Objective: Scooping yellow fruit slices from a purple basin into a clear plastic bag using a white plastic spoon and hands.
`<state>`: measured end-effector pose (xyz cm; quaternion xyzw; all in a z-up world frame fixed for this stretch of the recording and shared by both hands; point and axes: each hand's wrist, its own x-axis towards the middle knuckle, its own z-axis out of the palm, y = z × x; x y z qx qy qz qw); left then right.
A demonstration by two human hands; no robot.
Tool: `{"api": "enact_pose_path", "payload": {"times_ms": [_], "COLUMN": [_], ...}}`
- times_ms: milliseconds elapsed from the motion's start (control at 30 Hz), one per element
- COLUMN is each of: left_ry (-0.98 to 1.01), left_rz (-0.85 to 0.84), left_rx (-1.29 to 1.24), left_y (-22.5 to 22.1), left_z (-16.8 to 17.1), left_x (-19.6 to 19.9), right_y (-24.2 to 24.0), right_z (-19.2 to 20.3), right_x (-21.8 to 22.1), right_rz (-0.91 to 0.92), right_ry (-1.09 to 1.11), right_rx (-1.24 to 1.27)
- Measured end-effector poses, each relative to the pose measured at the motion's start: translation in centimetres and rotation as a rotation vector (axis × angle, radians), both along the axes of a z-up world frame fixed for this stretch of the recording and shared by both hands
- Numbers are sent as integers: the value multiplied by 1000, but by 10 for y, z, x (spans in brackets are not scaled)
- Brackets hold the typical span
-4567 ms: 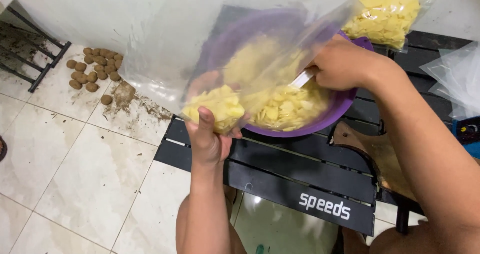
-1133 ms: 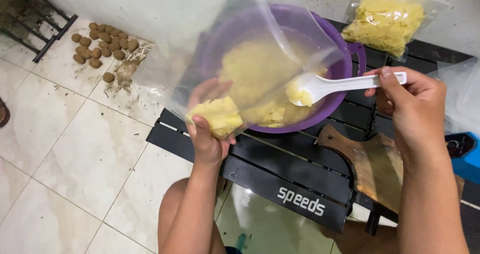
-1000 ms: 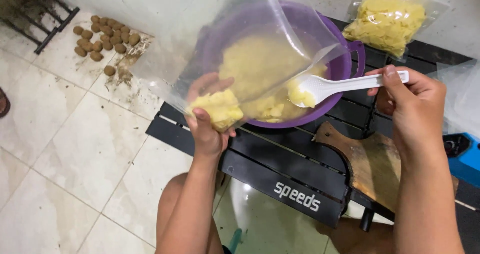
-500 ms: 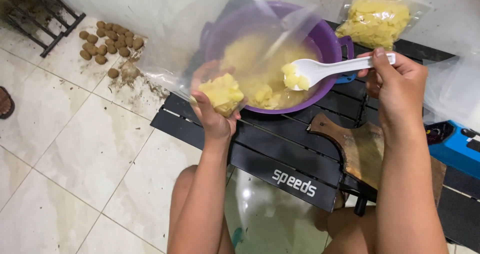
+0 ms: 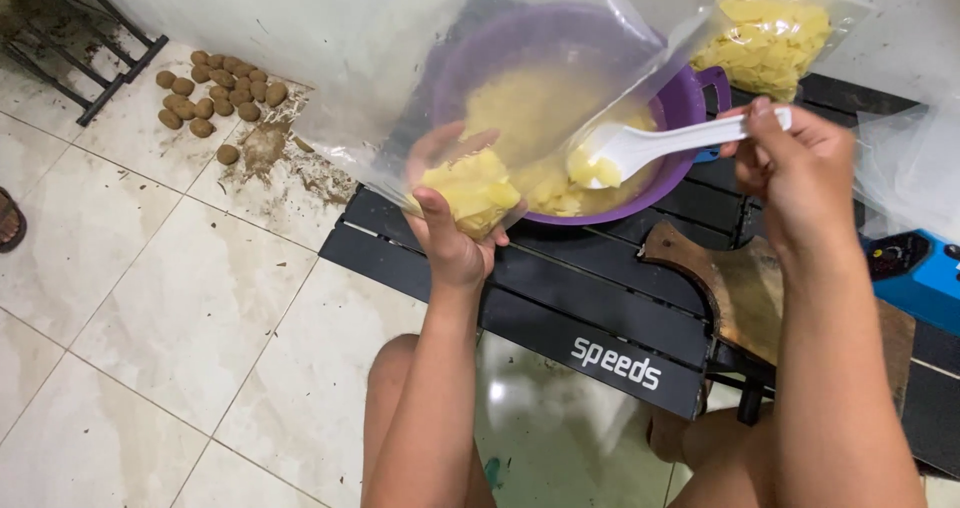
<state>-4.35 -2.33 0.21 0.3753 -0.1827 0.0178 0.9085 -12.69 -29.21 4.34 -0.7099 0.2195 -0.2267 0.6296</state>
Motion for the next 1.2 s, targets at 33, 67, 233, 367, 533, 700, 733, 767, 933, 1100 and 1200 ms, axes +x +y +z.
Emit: {"api": "enact_pose_path", "payload": {"times_ms": [33, 67, 233, 367, 533, 700, 733, 767, 933, 1100, 1200], "left_ry": [8, 19, -33, -23, -47, -66, -53, -39, -16, 8, 12], "left_rz": [-15, -30, -11, -9, 38, 34, 38, 41, 10, 19, 12], "left_rx": [-11, -19, -21, -32, -7, -12, -5, 1, 6, 25, 27], "left_y": [1, 2, 4, 3, 0, -4, -5, -6, -9, -10, -8], "left_z": [0, 0, -4, -2, -5, -7, -7, -7, -10, -6, -6], "left_x": [0, -1, 3, 3, 5, 6, 6, 5, 5, 3, 4], "right_y": [2, 3, 15, 18, 9, 11, 13, 15, 11, -6, -12], "right_z": [-6, -14, -24, -16, -22, -21, -18, -16, -10, -1, 10], "right_x": [-1, -4, -6, -9, -8, -7, -7, -8, -11, -21, -30], "right_rz": [30, 58, 87, 163, 210, 209, 176, 143, 21, -109, -218], "right_ry": [-52, -100, -141, -100, -120, -122, -111, -100, -107, -209, -202], "right_rx": [20, 44, 72, 19, 10, 34, 47, 59, 124, 198, 72]}}
